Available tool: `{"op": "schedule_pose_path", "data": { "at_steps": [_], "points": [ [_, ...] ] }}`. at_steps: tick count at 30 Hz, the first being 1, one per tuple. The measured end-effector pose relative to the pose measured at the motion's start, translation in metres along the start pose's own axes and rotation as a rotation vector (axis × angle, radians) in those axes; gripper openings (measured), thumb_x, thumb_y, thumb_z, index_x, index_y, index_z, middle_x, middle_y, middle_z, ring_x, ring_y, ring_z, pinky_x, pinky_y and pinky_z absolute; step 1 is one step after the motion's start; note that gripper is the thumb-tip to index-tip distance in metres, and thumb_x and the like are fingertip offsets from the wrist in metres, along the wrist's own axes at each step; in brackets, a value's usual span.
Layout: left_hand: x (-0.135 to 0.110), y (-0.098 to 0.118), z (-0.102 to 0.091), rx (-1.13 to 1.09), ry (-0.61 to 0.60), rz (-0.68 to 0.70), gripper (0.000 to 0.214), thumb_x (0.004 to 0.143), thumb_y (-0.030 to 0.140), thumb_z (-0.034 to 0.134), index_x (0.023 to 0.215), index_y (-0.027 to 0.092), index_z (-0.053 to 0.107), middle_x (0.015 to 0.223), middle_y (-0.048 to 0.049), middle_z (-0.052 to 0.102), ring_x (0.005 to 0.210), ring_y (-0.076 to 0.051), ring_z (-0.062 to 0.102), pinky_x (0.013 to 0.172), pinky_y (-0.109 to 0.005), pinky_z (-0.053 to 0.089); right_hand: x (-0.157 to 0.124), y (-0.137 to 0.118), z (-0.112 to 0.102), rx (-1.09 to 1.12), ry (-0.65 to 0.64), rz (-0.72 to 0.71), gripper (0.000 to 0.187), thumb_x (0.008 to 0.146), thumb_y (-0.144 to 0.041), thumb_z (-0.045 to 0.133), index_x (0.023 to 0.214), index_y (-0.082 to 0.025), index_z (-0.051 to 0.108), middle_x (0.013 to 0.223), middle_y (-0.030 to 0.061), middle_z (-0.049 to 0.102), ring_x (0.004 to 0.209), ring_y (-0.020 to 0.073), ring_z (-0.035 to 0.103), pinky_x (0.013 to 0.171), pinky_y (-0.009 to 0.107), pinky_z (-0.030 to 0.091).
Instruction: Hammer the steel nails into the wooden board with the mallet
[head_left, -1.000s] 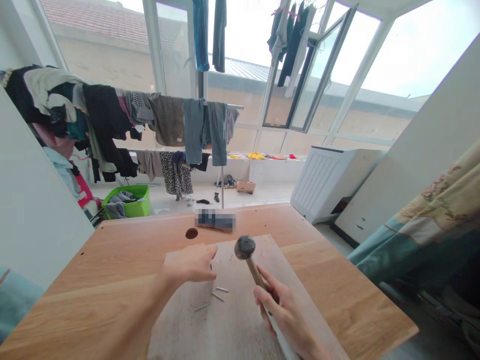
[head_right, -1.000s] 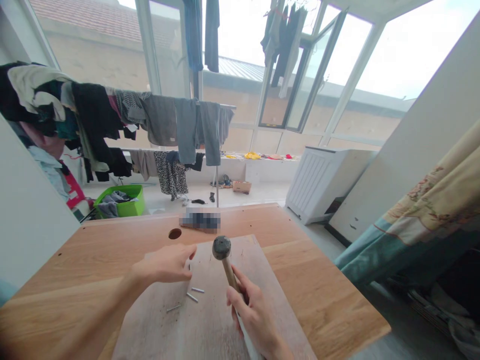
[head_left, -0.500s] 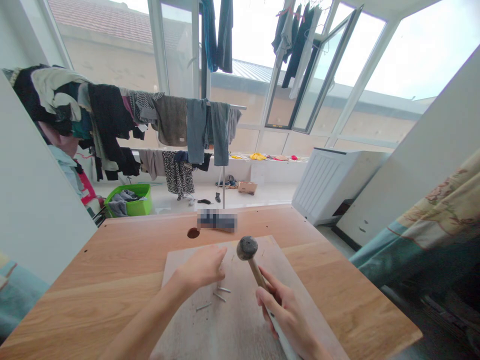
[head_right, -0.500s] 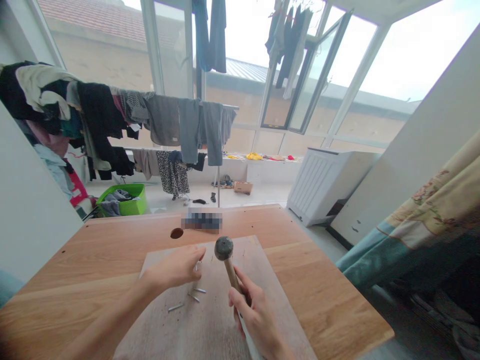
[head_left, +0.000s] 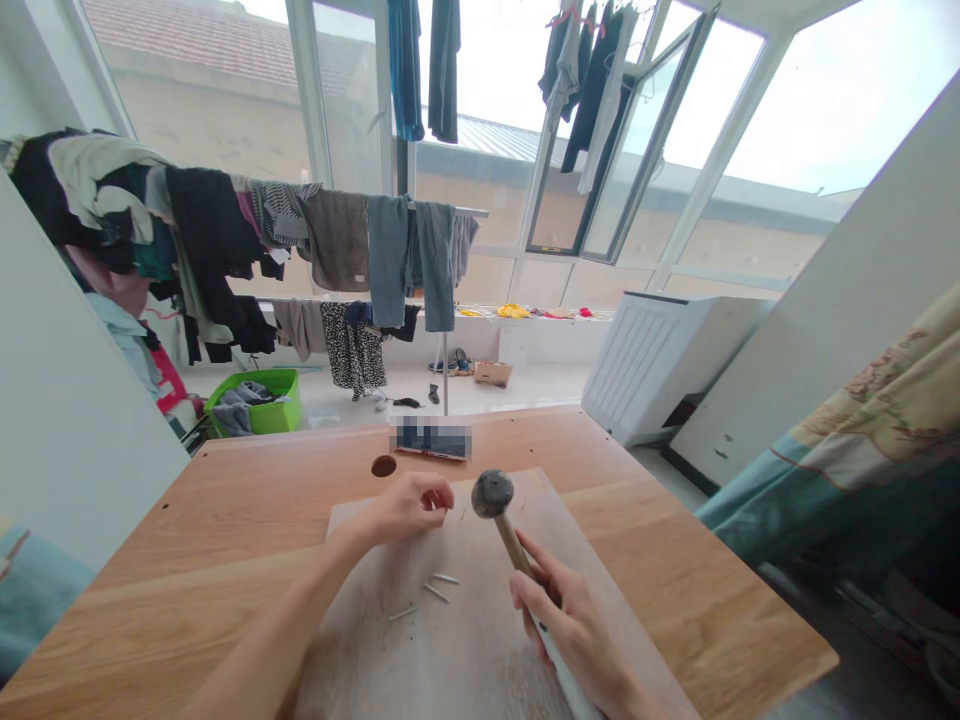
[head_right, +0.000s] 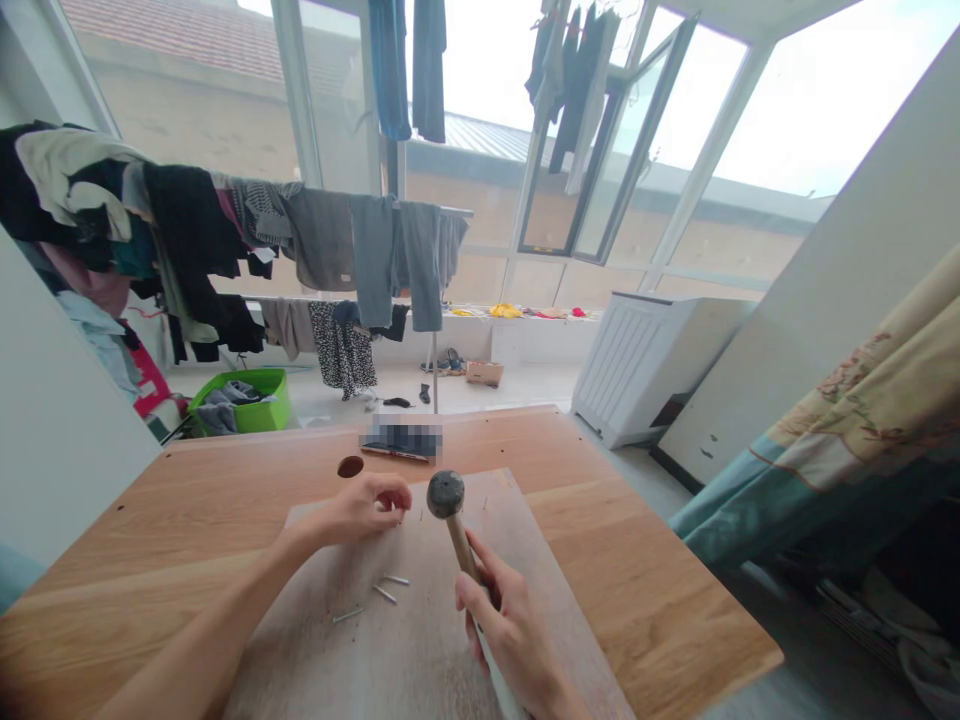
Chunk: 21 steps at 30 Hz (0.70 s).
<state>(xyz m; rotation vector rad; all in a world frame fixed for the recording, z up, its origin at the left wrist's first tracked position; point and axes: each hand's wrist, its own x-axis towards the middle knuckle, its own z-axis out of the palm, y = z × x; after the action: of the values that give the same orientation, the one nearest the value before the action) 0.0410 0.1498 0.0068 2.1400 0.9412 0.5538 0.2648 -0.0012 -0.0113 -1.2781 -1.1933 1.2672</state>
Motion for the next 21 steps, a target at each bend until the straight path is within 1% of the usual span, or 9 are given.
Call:
{"op": "schedule_pose_path", "data": {
  "at_steps": [4, 7, 16, 21],
  "points": [
    [0.000, -0.012, 0.002, -0.132, -0.027, -0.036, 0.016, 0.075, 0.020, 0.058, 0.083, 0.015, 0.071, 0.076, -0.0015, 0.070, 0.068, -0.012, 0.059, 0.062, -0.021, 0.046, 0.000, 0.000, 0.000, 0.003, -0.010, -0.008, 0.064, 0.087, -0.050, 0.062, 0.143, -0.019, 0.054, 0.070, -0.0047, 0.053, 0.037, 0.0047, 0.042, 0.031, 0.017, 0.033],
    [0.000, -0.016, 0.002, -0.184, -0.035, -0.052, 0.017, 0.074, 0.022, 0.059, 0.083, 0.014, 0.071, 0.075, -0.0016, 0.069, 0.066, -0.012, 0.058, 0.060, -0.020, 0.044, 0.001, 0.000, -0.001, -0.009, -0.009, -0.015, 0.063, 0.088, -0.049, 0.062, 0.143, -0.019, 0.053, 0.070, -0.0048, 0.053, 0.037, 0.0045, 0.041, 0.032, 0.017, 0.033],
    [0.000, -0.014, 0.001, -0.221, -0.050, -0.061, 0.010, 0.066, 0.017, 0.063, 0.075, 0.015, 0.067, 0.068, 0.0020, 0.061, 0.064, -0.011, 0.052, 0.059, -0.021, 0.039, 0.001, 0.001, 0.000, -0.008, -0.013, -0.009, 0.065, 0.087, -0.049, 0.062, 0.143, -0.018, 0.053, 0.070, -0.0045, 0.054, 0.037, 0.0044, 0.042, 0.031, 0.016, 0.034],
    [-0.001, -0.016, 0.001, -0.239, -0.055, -0.069, 0.014, 0.064, 0.016, 0.065, 0.078, 0.016, 0.065, 0.070, 0.0023, 0.063, 0.064, -0.012, 0.054, 0.058, -0.021, 0.041, 0.001, -0.012, 0.002, 0.033, -0.024, -0.007, 0.066, 0.086, -0.050, 0.064, 0.143, -0.018, 0.054, 0.068, -0.0047, 0.053, 0.035, 0.0041, 0.041, 0.030, 0.016, 0.032]
  ]
}}
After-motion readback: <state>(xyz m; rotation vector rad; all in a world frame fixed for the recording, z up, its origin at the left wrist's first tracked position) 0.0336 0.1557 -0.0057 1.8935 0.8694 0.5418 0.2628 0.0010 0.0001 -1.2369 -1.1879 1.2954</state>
